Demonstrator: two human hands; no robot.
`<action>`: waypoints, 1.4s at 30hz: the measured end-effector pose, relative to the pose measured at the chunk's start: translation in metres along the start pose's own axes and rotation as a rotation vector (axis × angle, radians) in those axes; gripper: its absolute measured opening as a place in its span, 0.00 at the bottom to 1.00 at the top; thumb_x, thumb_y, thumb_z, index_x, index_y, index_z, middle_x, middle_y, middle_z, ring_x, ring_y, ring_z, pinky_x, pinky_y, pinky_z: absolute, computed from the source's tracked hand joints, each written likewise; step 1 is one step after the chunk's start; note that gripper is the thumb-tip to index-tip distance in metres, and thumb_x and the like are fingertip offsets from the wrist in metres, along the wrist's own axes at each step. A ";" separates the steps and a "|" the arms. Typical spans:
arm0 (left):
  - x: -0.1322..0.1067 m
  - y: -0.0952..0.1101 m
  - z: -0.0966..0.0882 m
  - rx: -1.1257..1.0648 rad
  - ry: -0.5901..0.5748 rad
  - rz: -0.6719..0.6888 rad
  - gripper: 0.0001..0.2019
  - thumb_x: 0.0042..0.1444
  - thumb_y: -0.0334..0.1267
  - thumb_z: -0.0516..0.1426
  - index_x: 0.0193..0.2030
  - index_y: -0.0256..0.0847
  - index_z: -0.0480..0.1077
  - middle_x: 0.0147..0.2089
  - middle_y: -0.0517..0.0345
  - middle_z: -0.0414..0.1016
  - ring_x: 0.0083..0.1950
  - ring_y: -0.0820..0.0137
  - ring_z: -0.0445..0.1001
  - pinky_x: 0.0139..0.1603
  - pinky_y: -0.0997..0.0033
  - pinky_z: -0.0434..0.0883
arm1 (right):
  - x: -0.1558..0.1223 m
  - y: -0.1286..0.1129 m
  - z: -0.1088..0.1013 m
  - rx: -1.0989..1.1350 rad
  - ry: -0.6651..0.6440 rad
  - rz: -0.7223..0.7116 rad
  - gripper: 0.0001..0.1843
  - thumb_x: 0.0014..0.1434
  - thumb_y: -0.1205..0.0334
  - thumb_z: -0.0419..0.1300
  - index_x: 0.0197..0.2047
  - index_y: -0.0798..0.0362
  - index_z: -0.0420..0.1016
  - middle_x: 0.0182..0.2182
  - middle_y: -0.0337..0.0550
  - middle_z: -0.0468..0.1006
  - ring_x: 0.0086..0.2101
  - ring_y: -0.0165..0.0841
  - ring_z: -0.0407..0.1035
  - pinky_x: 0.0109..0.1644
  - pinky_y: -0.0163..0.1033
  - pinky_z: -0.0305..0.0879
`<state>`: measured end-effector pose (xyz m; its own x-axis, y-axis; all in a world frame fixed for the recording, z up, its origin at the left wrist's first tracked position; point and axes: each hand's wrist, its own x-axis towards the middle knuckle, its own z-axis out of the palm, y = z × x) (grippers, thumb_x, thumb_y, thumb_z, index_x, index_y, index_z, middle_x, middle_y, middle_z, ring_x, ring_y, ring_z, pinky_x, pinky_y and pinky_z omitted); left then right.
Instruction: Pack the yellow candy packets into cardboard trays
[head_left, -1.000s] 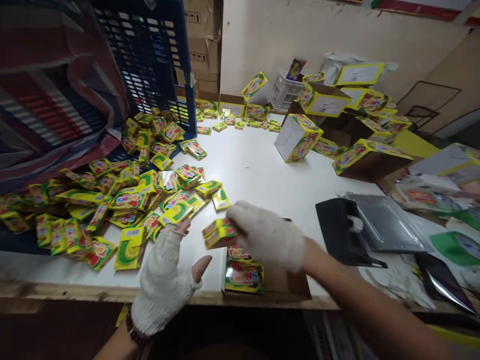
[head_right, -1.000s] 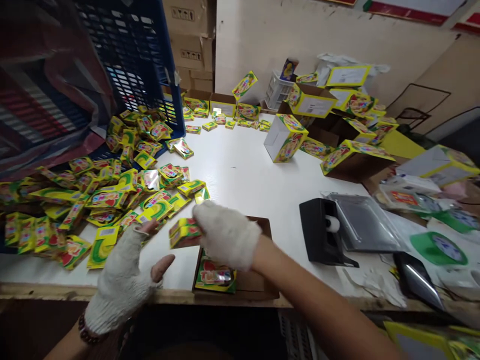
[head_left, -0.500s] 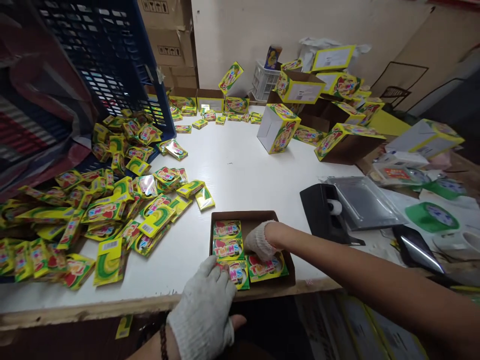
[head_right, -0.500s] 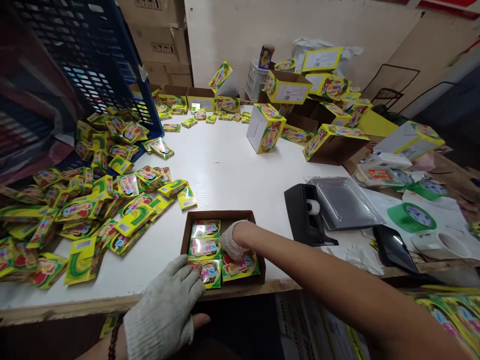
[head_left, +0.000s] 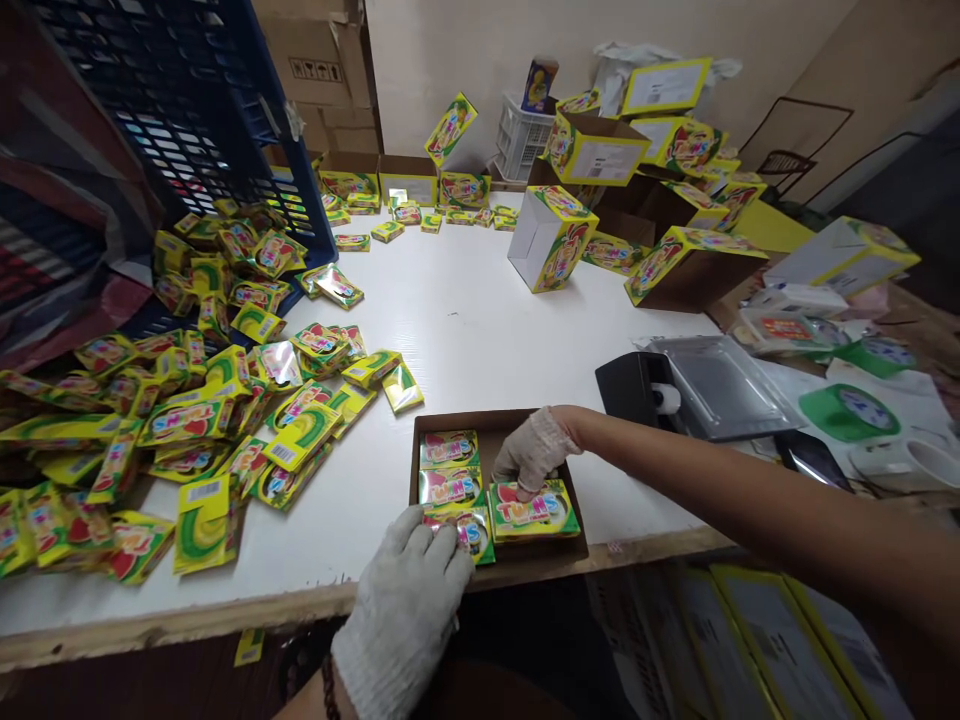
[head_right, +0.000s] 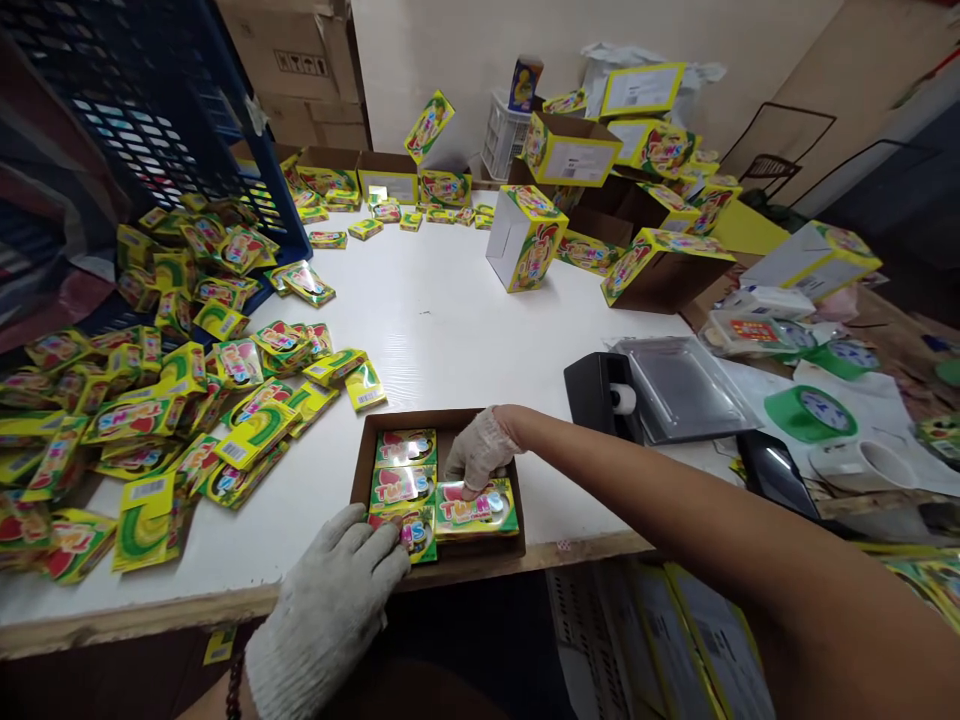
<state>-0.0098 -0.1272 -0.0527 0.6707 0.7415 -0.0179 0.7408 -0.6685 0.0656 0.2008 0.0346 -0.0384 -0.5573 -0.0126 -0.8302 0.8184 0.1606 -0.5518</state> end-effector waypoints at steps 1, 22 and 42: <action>0.001 0.000 -0.001 -0.002 -0.011 -0.004 0.15 0.50 0.28 0.58 0.45 0.40 0.75 0.44 0.51 0.77 0.43 0.59 0.75 0.58 0.47 0.68 | 0.000 -0.001 0.003 -0.039 0.016 -0.011 0.12 0.47 0.60 0.66 0.32 0.54 0.68 0.23 0.28 0.65 0.25 0.26 0.60 0.30 0.32 0.56; -0.011 -0.146 -0.023 -0.030 0.180 -0.793 0.16 0.57 0.41 0.56 0.49 0.35 0.70 0.47 0.43 0.73 0.50 0.53 0.72 0.51 0.53 0.69 | 0.000 -0.048 0.056 -0.329 0.503 0.340 0.19 0.35 0.72 0.66 0.34 0.48 0.75 0.36 0.44 0.80 0.37 0.47 0.76 0.31 0.40 0.63; -0.108 -0.133 0.005 -0.027 0.303 -1.101 0.25 0.51 0.39 0.57 0.55 0.30 0.67 0.50 0.35 0.72 0.53 0.48 0.71 0.52 0.48 0.69 | 0.043 -0.145 0.038 -0.643 0.991 -0.319 0.08 0.60 0.72 0.56 0.42 0.53 0.71 0.38 0.48 0.79 0.40 0.41 0.71 0.41 0.42 0.64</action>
<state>-0.1802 -0.1185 -0.0648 -0.3812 0.9101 0.1627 0.9178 0.3515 0.1848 0.0632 -0.0272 0.0030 -0.8158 0.5713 -0.0905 0.5635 0.7497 -0.3469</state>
